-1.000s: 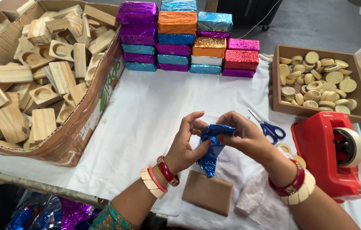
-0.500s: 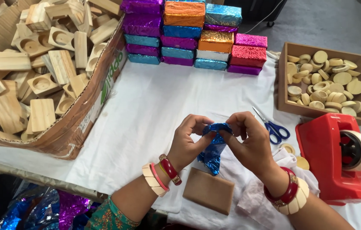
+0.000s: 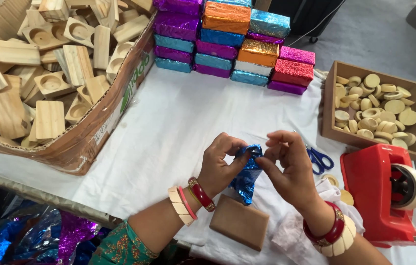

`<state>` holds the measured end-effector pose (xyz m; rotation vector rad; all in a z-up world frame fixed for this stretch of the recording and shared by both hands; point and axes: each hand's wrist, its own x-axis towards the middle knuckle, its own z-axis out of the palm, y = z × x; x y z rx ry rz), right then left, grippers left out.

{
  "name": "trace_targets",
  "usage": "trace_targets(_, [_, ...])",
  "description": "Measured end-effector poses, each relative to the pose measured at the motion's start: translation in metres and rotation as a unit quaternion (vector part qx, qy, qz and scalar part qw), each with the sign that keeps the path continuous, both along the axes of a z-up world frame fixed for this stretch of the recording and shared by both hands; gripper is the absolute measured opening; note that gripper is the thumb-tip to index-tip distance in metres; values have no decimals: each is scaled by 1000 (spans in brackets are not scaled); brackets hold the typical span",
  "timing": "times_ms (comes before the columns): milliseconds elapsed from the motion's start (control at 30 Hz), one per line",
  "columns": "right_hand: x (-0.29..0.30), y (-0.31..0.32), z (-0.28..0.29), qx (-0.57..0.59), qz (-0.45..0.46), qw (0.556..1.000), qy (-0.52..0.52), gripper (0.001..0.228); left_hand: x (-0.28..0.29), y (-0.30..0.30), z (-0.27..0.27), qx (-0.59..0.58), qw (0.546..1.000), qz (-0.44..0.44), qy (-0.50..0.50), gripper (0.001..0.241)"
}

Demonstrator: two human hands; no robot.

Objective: The person wraps a small rectangular wooden block with blue metallic foil. They use a tape dispenser to apply clear tape to secure the foil, folding the edges neatly to create a finished package.

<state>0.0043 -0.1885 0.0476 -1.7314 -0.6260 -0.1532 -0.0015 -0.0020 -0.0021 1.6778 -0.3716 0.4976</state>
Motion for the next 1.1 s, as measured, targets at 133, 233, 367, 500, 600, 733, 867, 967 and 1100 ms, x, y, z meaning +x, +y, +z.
trace_targets(133, [8,-1,7,-52,-52,997,-9,53,-2,0,1,7,1000,-18,-18,13])
trace_targets(233, [17,-10,-2,-94,-47,994,5,44,-3,0,1,4,999,-35,-25,12])
trace_targets(367, [25,-17,-19,-56,-12,997,41,19,-4,4,11,28,997,-45,-56,25])
trace_targets(500, [30,-19,-23,-46,-44,998,-4,13,0,9,12,48,993,-81,-75,59])
trace_targets(600, [33,-22,-28,-22,-43,999,-1,12,6,8,0,7,995,-94,-37,56])
trace_targets(733, [35,-24,-31,1,-33,999,7,12,14,17,-10,-82,981,-178,-1,43])
trace_targets(867, [37,-25,-31,8,-19,999,43,12,21,23,-19,-181,943,-263,96,22])
trace_targets(967, [37,-25,-32,14,-5,998,68,12,22,24,-15,-195,932,-268,144,18])
trace_targets(1100, [36,-23,-33,-7,9,997,77,12,21,24,-6,-200,923,-268,192,26])
